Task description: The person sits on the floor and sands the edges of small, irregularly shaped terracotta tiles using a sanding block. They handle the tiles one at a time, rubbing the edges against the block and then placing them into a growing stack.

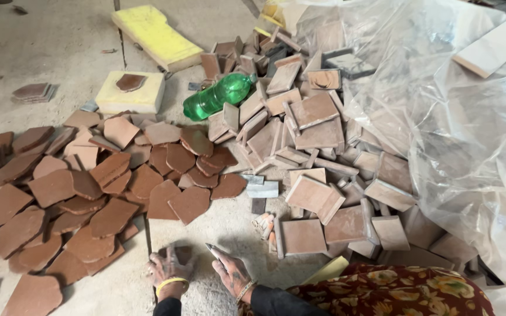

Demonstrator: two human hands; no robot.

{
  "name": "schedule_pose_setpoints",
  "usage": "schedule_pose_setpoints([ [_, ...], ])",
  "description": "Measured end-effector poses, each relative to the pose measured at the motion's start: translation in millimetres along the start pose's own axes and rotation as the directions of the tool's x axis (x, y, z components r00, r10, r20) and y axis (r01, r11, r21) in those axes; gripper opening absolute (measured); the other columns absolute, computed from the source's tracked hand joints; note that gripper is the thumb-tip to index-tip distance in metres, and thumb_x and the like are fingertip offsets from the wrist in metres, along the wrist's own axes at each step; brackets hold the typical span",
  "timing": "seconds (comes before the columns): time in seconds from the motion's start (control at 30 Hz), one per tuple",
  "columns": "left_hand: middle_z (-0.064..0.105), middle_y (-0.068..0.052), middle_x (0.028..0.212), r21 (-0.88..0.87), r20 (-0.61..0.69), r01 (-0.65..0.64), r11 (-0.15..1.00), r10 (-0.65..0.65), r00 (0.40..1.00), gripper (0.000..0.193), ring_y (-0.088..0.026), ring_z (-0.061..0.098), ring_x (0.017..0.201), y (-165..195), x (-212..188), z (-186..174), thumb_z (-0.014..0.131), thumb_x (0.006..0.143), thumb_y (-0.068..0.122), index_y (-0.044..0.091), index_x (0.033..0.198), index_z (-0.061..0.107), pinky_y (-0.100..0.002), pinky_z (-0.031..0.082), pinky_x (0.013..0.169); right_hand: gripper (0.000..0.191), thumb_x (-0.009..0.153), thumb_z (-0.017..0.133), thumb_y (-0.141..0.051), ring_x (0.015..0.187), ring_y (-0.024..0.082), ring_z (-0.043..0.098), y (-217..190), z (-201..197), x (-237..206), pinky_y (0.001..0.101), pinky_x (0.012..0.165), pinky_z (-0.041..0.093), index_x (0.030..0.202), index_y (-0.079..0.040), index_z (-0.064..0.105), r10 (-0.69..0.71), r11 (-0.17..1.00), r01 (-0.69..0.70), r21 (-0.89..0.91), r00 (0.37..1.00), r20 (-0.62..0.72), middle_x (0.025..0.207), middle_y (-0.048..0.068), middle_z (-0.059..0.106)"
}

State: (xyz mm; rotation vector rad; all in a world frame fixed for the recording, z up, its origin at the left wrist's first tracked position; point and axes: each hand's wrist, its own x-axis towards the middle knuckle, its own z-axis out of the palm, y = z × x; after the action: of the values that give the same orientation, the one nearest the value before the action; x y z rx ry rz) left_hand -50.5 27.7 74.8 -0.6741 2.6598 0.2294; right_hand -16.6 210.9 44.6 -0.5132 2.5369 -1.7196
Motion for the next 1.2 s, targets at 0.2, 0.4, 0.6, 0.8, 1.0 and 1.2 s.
schedule_pose_setpoints([
  [0.2,0.051,-0.027,0.141,-0.282,-0.020,-0.047,0.958,0.043,0.999,0.106,-0.043,0.053,0.131,-58.0,-1.8,23.4,0.082,0.074,0.060,0.022,0.159,0.032,-0.049,0.048,0.108,0.052,0.104,0.056,-0.027,0.143,0.034,0.049,9.3,17.8,-8.1,0.0422,0.115,0.043,0.150,-0.005,0.050,-0.166,0.966,0.207,-0.155,0.956,0.243,0.156,0.018,0.049],
  [0.4,0.059,-0.010,0.134,-0.142,-0.470,-0.334,0.932,0.234,0.851,0.082,-0.038,0.052,0.126,-90.1,-30.8,61.7,0.084,0.058,0.059,0.020,0.127,0.063,-0.055,0.047,0.098,0.038,0.094,0.064,-0.018,0.152,0.039,0.037,26.8,24.4,-16.8,0.0480,0.126,0.028,0.127,0.000,0.062,-0.435,0.598,0.702,-0.387,0.689,0.579,0.155,0.024,0.049],
  [0.6,-0.001,-0.021,0.170,-0.303,-0.138,-0.170,0.938,0.134,0.981,0.146,-0.043,-0.008,0.156,-54.2,-37.1,80.9,0.085,0.061,0.071,0.011,0.164,0.001,-0.075,-0.001,0.117,0.059,0.098,0.063,-0.023,0.146,0.036,0.041,23.6,-1.2,-12.4,0.0442,0.121,0.034,0.147,0.004,0.048,-0.398,0.680,0.658,-0.322,0.701,0.591,0.153,0.023,0.048],
  [0.8,-0.006,-0.012,0.172,-0.237,-0.241,-0.113,0.965,0.054,0.969,0.142,-0.039,-0.011,0.156,-42.6,-25.3,102.8,0.085,0.062,0.066,0.015,0.164,0.000,-0.075,-0.003,0.113,0.063,0.095,0.062,-0.022,0.148,0.036,0.037,17.3,-6.1,-20.1,0.0457,0.120,0.032,0.150,0.001,0.044,-0.317,0.689,0.622,-0.371,0.720,0.618,0.155,0.021,0.046],
  [1.0,-0.012,-0.006,0.173,-0.391,-0.010,-0.062,0.918,0.063,0.998,0.144,-0.035,-0.015,0.158,-42.9,-25.0,105.5,0.088,0.059,0.061,0.024,0.165,-0.002,-0.073,-0.006,0.118,0.058,0.102,0.055,-0.023,0.153,0.033,0.032,43.9,34.9,46.1,0.0481,0.125,0.024,0.155,-0.004,0.041,-0.228,0.662,0.543,-0.516,0.802,0.552,0.162,0.017,0.038],
  [1.2,-0.015,-0.004,0.172,-0.397,0.021,-0.054,0.916,0.068,0.997,0.149,-0.035,-0.017,0.158,-43.0,-35.8,83.3,0.091,0.056,0.061,0.024,0.163,-0.005,-0.071,-0.008,0.120,0.060,0.101,0.049,-0.024,0.151,0.037,0.031,46.5,21.8,11.6,0.0482,0.123,0.023,0.155,0.000,0.038,-0.237,0.689,0.521,-0.505,0.819,0.522,0.162,0.024,0.034],
])
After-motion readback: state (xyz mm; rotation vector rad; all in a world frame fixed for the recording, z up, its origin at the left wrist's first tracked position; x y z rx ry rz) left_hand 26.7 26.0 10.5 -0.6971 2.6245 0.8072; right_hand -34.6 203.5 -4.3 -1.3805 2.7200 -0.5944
